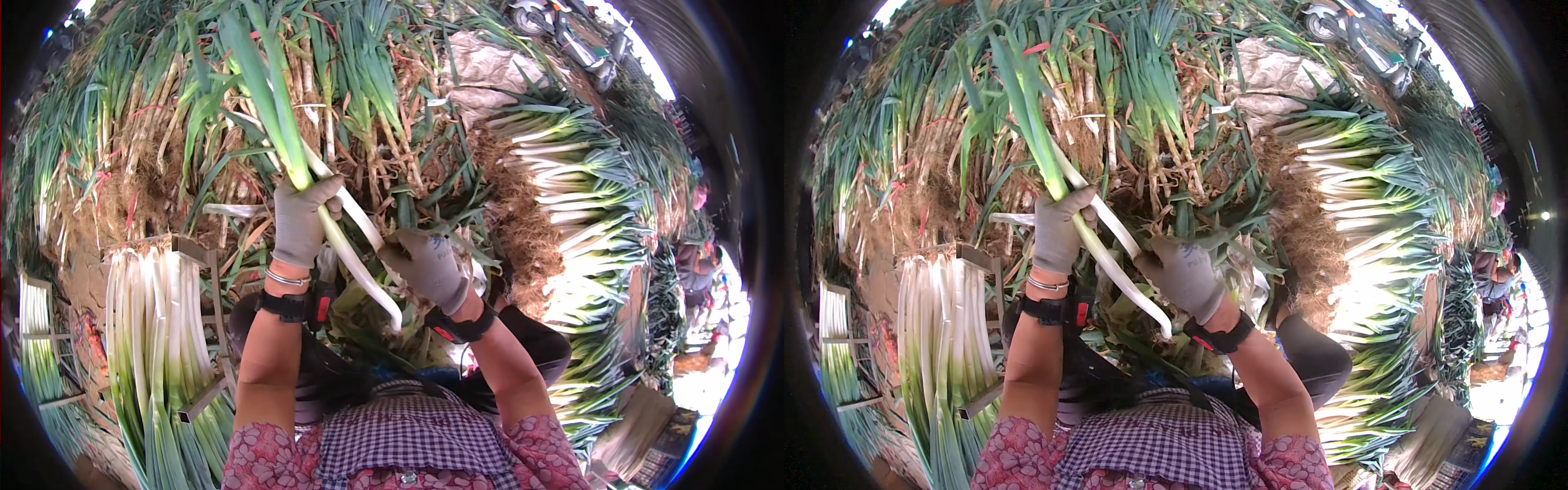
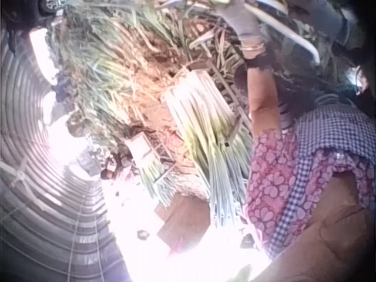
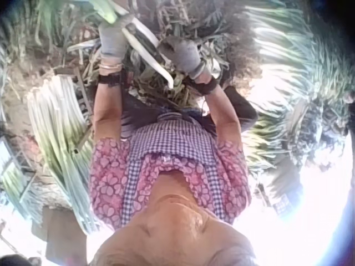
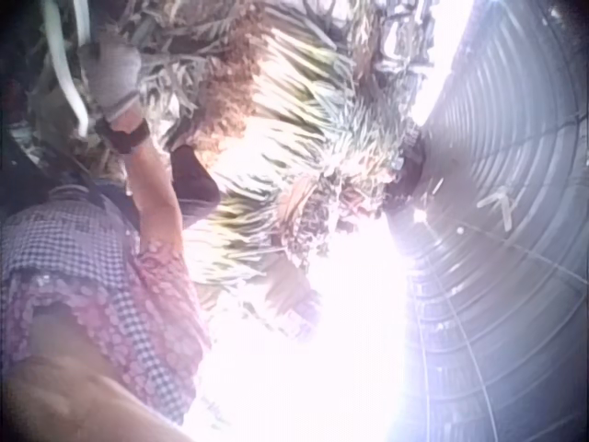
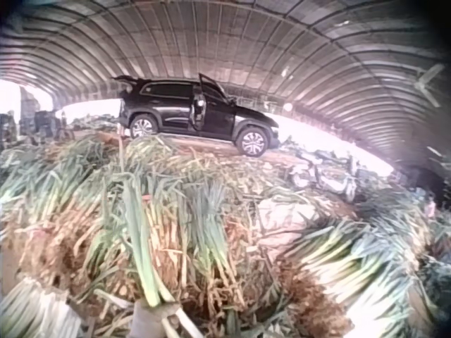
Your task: The person picks up a leek from a pile, peels away the outer layers by hand, and shakes it before placing it onto a separate stack.
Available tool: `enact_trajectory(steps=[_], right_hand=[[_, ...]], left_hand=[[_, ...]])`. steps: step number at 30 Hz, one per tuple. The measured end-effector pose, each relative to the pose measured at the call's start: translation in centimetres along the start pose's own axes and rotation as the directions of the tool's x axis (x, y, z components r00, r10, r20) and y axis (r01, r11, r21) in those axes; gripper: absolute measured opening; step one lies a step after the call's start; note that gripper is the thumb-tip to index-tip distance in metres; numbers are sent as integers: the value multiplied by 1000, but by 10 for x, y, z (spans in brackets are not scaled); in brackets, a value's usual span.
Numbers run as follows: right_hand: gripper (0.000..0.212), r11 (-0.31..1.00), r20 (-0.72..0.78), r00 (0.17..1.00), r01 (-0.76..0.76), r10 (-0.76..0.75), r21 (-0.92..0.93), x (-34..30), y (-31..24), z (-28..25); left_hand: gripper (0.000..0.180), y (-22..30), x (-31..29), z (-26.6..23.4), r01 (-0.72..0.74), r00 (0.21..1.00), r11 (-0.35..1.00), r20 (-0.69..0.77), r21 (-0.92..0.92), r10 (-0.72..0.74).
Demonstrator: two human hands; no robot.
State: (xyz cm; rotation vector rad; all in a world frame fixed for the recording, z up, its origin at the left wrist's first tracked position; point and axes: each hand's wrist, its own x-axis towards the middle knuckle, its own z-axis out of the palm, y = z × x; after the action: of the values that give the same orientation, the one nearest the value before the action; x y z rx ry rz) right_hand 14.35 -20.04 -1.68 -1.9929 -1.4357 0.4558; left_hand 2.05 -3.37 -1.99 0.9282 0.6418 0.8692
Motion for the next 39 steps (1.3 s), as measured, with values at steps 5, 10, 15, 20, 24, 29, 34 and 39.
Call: enact_trajectory(steps=[5, 10, 15, 20, 24, 29, 34, 39], right_hand=[[19, 974, -25, 998, 56, -63, -218, 0, 5, 16], [18, 635, 134, 933, -328, 334, 699, -12, 7, 10], [19, 148, 339, 882, -402, 328, 903, -31, 24, -9], [12, 85, 145, 938, -180, 315, 980, -68, 53, -19], [14, 111, 223, 892, -287, 393, 952, -96, 70, -48], [18, 202, 144, 810, -307, 569, 930, -132, 114, -77], [39, 994, -199, 974, -100, 109, 52, -68, 20, -63], [51, 1000, -245, 970, 9, -11, -12, -17, 2, 7]], left_hand=[[12, 1, -3, -4, 1, 1000, 999, 19, 55, -2], [13, 5, 0, -10, 25, 998, 1000, 56, 17, -26], [13, 12, 1, -14, 27, 996, 992, 93, -119, -16], [15, 2, 15, -26, 29, 999, 978, 44, -208, -20], [16, -2, 3, -14, 27, 999, 988, 39, -155, -21], [10, 9, 11, -19, -17, 996, 1000, -90, -21, 15], [10, 12, 4, -13, -38, 995, 998, -97, -46, 33], [9, 3, 10, -1, -27, 996, 996, -86, -82, 19]])
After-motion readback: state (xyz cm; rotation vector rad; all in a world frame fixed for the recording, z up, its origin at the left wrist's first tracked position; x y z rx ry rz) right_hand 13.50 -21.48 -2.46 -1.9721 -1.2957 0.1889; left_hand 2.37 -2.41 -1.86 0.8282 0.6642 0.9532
